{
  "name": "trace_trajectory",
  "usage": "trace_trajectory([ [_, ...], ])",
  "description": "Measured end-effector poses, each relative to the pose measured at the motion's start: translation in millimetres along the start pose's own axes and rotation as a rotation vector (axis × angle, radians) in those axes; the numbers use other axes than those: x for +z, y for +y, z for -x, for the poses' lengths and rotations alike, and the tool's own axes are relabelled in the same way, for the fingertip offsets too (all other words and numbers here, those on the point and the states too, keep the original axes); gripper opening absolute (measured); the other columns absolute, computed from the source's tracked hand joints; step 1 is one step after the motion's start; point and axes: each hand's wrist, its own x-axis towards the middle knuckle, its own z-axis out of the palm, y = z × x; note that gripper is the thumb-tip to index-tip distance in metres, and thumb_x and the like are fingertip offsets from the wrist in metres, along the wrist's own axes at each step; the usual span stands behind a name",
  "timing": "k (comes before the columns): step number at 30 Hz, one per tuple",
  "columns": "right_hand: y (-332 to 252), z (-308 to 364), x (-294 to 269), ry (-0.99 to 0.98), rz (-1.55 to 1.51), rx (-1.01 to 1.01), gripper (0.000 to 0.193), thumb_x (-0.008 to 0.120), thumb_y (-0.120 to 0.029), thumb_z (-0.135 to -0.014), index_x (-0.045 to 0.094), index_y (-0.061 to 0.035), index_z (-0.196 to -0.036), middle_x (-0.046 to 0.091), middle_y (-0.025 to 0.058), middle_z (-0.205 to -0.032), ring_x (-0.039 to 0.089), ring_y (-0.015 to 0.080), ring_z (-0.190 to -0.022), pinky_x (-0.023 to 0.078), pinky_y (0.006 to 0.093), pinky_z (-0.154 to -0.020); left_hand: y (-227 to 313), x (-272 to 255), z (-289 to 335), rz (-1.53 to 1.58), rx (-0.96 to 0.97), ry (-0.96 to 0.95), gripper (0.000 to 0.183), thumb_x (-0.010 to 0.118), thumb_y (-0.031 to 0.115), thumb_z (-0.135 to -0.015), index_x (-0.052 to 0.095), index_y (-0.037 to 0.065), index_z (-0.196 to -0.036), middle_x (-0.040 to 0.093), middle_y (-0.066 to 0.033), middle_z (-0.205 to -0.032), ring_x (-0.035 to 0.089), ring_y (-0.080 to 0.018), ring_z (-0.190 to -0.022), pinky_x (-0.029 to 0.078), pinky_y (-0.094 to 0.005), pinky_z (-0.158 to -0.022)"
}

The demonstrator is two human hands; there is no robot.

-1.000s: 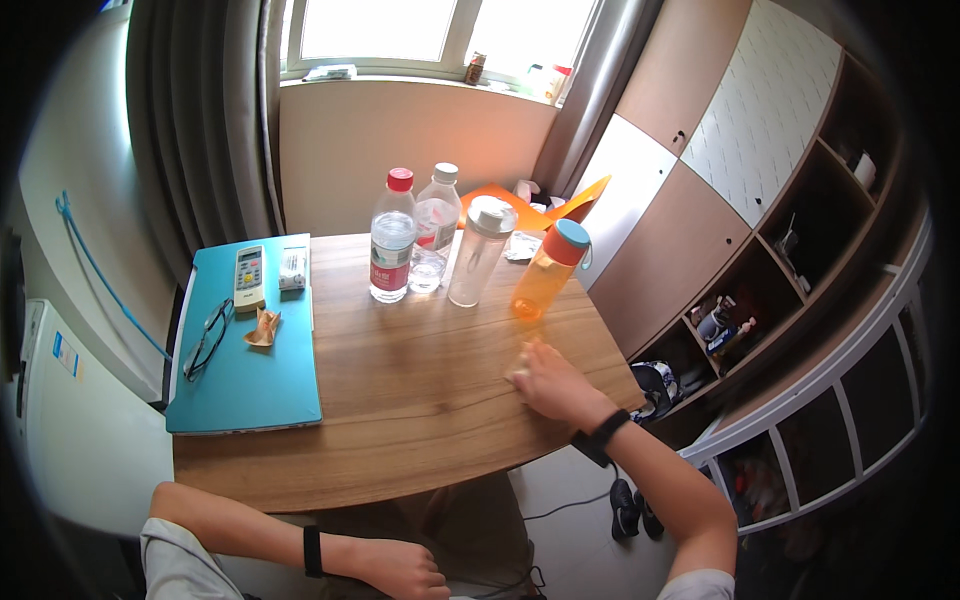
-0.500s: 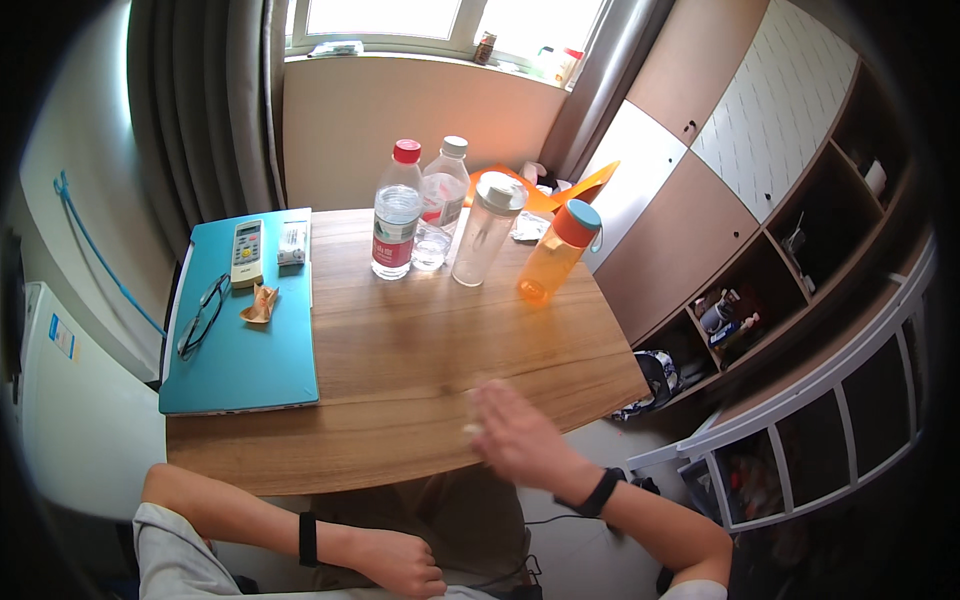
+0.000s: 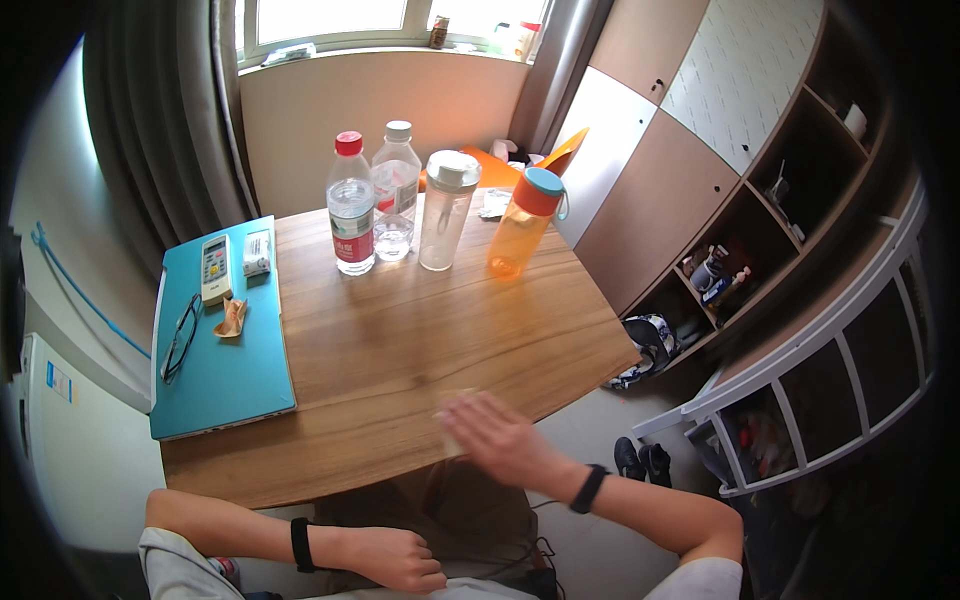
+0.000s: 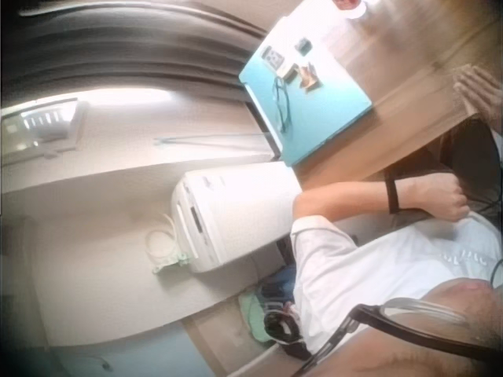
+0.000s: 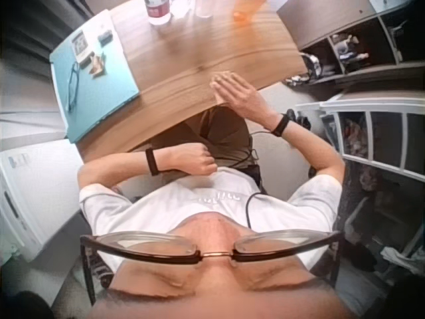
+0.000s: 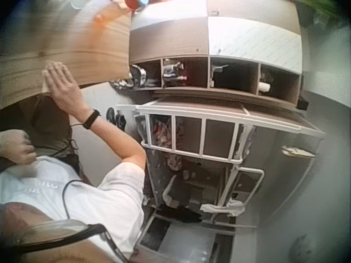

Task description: The person wipes the surface of a wooden desk with a cloth, moving it around several water bottles and a tablet.

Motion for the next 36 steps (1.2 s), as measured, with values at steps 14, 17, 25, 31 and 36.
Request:
trace_trajectory([
  [14,65,78,-31,-0.06,0.099,0.249,0.079,0.075,-0.03,-0.087,0.041,0.004,-0.15,0.047,0.0249,-0.153,0.043,0.0372,-0.146,0.032,0.048,-0.123,-8,5,-7,0.069,0.088,0.039,0.018,0.06,0.016,-0.098,0.054,0.003,-0.086,0.059,-0.0086,-0.068,0.067,-0.0262,-0.063,0.055,-0.0358,-0.059],
  [17,23,19,-4,0.005,-0.08,0.082,0.076,0.073,-0.029,-0.089,0.042,0.0033,-0.15,0.048,0.024,-0.153,0.044,0.0358,-0.145,0.032,0.0477,-0.123,1,7,1,0.054,0.007,0.006,0.019,0.059,0.017,-0.098,0.053,0.004,-0.085,0.059,-0.0078,-0.068,0.066,-0.0264,-0.062,0.055,-0.036,-0.059],
  [25,-72,-79,-16,0.103,-0.159,-0.115,0.069,0.06,-0.032,-0.097,0.04,0.0043,-0.151,0.045,0.021,-0.156,0.043,0.0333,-0.146,0.031,0.0468,-0.123,6,-2,-8,0.008,0.024,0.039,0.023,0.064,0.025,-0.086,0.054,0.009,-0.073,0.058,-0.0064,-0.062,0.064,-0.0259,-0.057,0.051,-0.04,-0.052],
  [31,-75,-84,-15,0.101,-0.193,-0.153,0.072,0.06,-0.04,-0.099,0.037,0.0002,-0.154,0.042,0.0174,-0.159,0.041,0.0304,-0.148,0.031,0.0465,-0.122,7,-9,-8,0.002,-0.01,0.009,0.022,0.063,0.023,-0.087,0.054,0.009,-0.073,0.058,-0.0067,-0.062,0.063,-0.0266,-0.056,0.051,-0.0398,-0.051],
  [36,-44,-52,-22,0.014,-0.142,-0.017,0.071,0.055,-0.047,-0.101,0.043,0.0011,-0.151,0.046,0.0176,-0.156,0.043,0.03,-0.147,0.029,0.0475,-0.123,5,-6,-6,0.002,0.033,0.07,0.023,0.064,0.023,-0.086,0.054,0.009,-0.07,0.059,-0.0069,-0.062,0.063,-0.0266,-0.055,0.051,-0.0402,-0.051],
])
